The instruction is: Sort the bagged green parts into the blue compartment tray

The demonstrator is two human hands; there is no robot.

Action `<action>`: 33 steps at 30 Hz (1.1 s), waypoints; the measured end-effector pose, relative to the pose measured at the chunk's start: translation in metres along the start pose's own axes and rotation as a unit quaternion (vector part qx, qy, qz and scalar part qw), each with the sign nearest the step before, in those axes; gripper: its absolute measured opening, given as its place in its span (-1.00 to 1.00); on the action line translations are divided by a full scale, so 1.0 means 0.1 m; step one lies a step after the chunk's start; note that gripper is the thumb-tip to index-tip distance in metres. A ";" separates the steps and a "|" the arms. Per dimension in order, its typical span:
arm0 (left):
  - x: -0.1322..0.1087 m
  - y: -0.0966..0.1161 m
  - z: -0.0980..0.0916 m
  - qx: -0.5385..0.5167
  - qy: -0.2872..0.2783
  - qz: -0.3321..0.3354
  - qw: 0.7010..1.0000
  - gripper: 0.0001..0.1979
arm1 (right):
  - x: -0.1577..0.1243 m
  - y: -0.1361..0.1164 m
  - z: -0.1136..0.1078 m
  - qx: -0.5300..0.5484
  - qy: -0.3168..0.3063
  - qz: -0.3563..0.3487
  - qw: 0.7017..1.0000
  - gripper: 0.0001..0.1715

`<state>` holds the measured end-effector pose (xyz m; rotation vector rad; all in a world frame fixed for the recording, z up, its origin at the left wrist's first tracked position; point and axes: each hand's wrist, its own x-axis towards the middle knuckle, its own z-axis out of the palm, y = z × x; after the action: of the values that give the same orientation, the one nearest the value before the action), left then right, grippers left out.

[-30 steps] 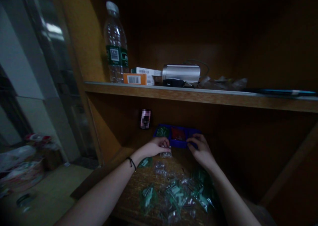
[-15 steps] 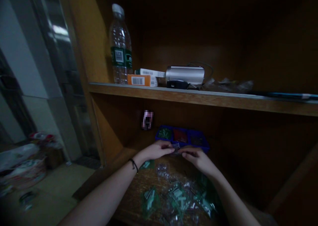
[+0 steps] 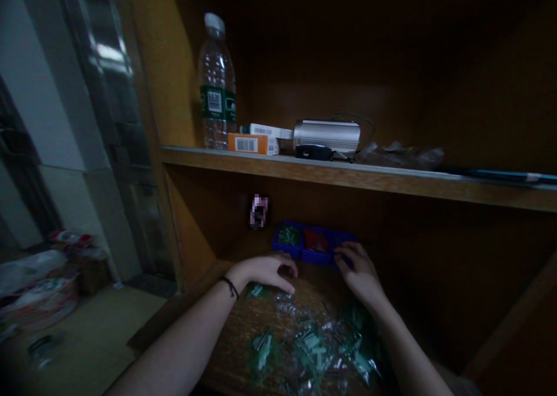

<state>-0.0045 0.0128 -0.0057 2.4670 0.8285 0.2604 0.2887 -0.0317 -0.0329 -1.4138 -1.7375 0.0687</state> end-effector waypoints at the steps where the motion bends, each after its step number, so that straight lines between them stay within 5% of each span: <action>1: 0.00 -0.01 0.00 0.003 -0.009 0.003 1.000 -0.52 | -0.01 -0.03 0.01 -0.001 -0.021 -0.013 1.000 -0.67; 6: 0.04 -0.07 0.03 -0.015 -0.046 0.009 0.999 -0.57 | -0.07 -0.14 0.04 -0.008 -0.093 -0.075 0.993 -0.69; 16: 0.07 -0.09 0.07 -0.001 -0.039 0.003 0.999 -0.81 | -0.06 -0.11 0.03 -0.020 -0.080 -0.096 0.992 -0.70; 21: 0.04 -0.08 0.03 0.029 0.038 -0.005 0.999 -0.67 | -0.07 -0.15 0.01 -0.016 -0.087 -0.103 0.991 -0.73; 26: -0.01 0.01 -0.04 0.038 -0.059 -0.043 0.997 -0.44 | -0.07 -0.18 0.00 -0.013 -0.107 -0.119 0.987 -0.72; 29: -0.04 0.05 -0.05 0.068 -0.071 -0.036 0.995 -0.26 | -0.07 -0.20 0.00 -0.017 -0.117 -0.121 0.986 -0.71; 33: -0.02 0.06 -0.03 0.069 -0.064 -0.028 0.995 -0.37 | -0.07 -0.24 -0.02 -0.020 -0.126 -0.119 0.985 -0.71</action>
<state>-0.0043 0.0084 -0.0005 2.5522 0.8860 0.0256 0.2710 -0.0472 -0.0229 -1.2588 -2.1169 0.0873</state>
